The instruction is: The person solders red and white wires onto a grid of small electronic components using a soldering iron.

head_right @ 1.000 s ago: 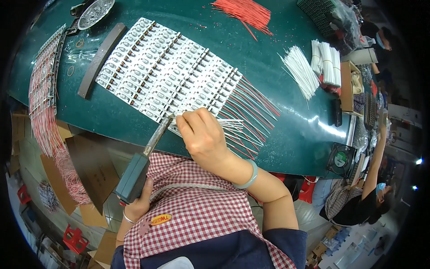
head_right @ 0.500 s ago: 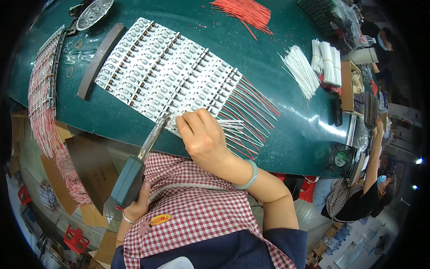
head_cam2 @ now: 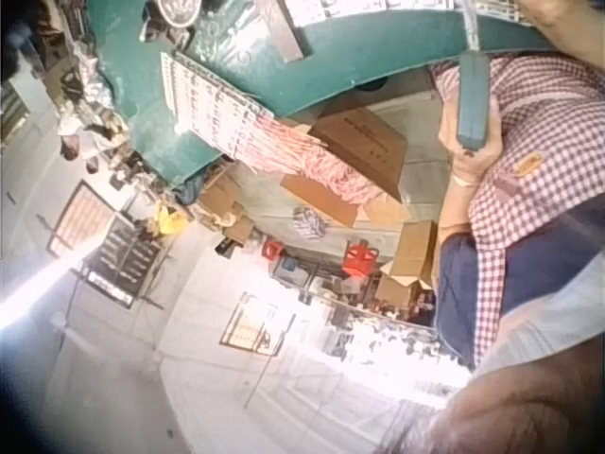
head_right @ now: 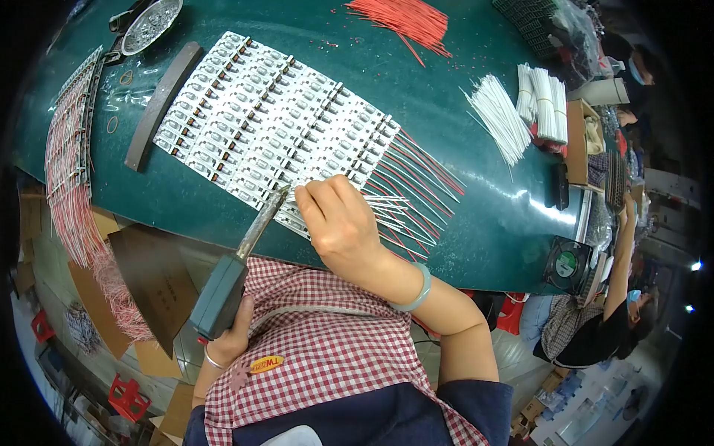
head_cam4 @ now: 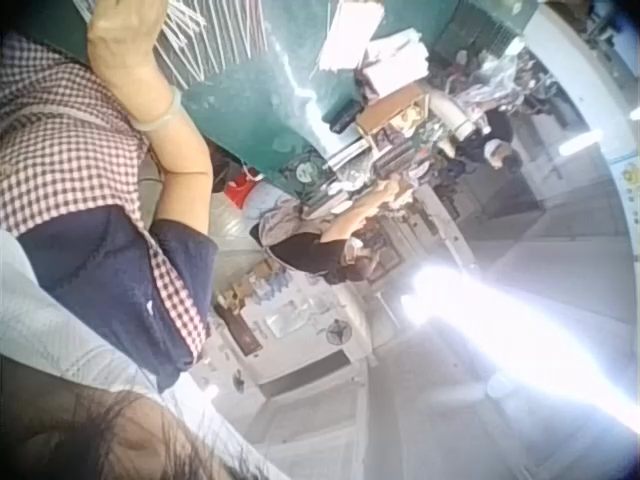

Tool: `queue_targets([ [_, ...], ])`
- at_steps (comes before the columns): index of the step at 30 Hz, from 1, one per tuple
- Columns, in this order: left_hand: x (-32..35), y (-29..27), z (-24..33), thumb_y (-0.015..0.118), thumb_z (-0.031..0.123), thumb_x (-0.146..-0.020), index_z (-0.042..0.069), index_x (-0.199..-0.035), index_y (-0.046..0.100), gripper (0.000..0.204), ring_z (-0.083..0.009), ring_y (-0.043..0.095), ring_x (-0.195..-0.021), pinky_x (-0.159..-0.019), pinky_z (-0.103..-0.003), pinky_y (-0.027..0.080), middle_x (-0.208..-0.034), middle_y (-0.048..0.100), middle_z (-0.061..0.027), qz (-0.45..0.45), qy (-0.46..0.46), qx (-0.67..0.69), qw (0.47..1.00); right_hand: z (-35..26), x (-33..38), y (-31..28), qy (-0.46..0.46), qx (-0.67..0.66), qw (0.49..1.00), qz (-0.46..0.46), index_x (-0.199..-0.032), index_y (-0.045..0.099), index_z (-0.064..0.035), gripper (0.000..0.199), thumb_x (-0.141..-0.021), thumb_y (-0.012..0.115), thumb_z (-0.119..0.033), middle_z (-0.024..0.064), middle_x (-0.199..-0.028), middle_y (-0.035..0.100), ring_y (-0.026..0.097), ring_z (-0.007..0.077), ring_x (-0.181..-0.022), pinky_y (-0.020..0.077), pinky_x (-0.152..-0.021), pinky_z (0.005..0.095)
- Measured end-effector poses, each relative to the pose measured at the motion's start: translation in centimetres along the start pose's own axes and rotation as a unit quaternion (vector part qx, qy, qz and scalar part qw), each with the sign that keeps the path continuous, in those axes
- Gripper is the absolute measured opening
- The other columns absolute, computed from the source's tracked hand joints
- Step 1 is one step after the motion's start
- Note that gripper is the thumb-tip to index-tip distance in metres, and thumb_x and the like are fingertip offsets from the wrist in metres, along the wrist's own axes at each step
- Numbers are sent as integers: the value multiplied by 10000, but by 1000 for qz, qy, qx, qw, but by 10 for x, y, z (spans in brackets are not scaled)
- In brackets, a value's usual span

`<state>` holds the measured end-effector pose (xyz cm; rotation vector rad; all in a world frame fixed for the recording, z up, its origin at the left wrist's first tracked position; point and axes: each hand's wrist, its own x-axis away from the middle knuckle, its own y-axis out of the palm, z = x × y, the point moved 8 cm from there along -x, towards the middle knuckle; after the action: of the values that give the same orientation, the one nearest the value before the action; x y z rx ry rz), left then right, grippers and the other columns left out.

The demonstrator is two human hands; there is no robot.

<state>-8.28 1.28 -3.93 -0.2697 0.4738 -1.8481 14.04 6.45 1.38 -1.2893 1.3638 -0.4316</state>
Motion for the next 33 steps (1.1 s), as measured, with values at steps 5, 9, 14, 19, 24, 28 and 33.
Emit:
queue_targets([
  [5, -14, -2, 17, 783, 23, -828, -55, -1011, 726, 207, -339, 739, -851, -724, -368, 594, -1014, 722, -196, -12, 52, -40, 998, -1, -2, -1, 4, 2, 1000, -2, -1070, 687, 94, 394, -689, 669, -5, 137, -975, 638, 590, 264, -839, 524, -687, 344],
  [9, -26, -6, 33, 782, 17, -824, -58, -996, 722, 197, -331, 730, -826, -702, -362, 586, -994, 715, -189, 9, 65, -15, 998, -1, -3, 0, 4, 6, 1000, -3, -1063, 691, 93, 394, -681, 673, -2, 136, -971, 637, 592, 262, -841, 528, -689, 340],
  [14, -17, -7, 22, 788, 28, -824, -58, -1001, 725, 207, -329, 731, -805, -684, -360, 587, -974, 713, -191, -1, 43, -18, 999, -1, -4, 0, 4, 4, 1000, -2, -1055, 694, 96, 388, -679, 674, 1, 137, -968, 637, 592, 262, -841, 529, -688, 337],
  [19, -5, -9, 5, 796, 58, -829, -53, -1009, 730, 221, -336, 736, -797, -682, -367, 594, -968, 720, -199, 13, -3, -1, 1000, -1, -5, -3, 28, 3, 1000, 1, -1065, 704, 69, 389, -680, 669, 31, 124, -956, 670, 619, 267, -817, 540, -669, 344],
  [24, -7, -8, 8, 790, 62, -832, -52, -1020, 733, 228, -362, 752, -854, -738, -383, 612, -1002, 730, -213, 10, 17, -21, 1000, 0, -9, -13, 34, -16, 999, 12, -1074, 705, 83, 424, -655, 652, 51, 132, -965, 676, 626, 273, -826, 536, -668, 350],
  [28, -11, -5, 8, 788, 53, -827, -53, -1029, 735, 235, -367, 754, -879, -765, -389, 616, -1021, 730, -215, -1, 3, -8, 1000, 7, -7, -11, 34, 4, 999, 15, -1074, 706, 90, 438, -641, 647, 58, 133, -959, 680, 628, 274, -821, 534, -667, 351],
  [33, -22, -3, 19, 785, 24, -814, -54, -1034, 735, 239, -361, 753, -903, -776, -386, 614, -1039, 726, -209, -15, 37, -20, 999, 8, -5, -4, 14, 6, 1000, -9, -1085, 684, 105, 410, -695, 665, -21, 136, -995, 646, 592, 266, -851, 528, -697, 347],
])
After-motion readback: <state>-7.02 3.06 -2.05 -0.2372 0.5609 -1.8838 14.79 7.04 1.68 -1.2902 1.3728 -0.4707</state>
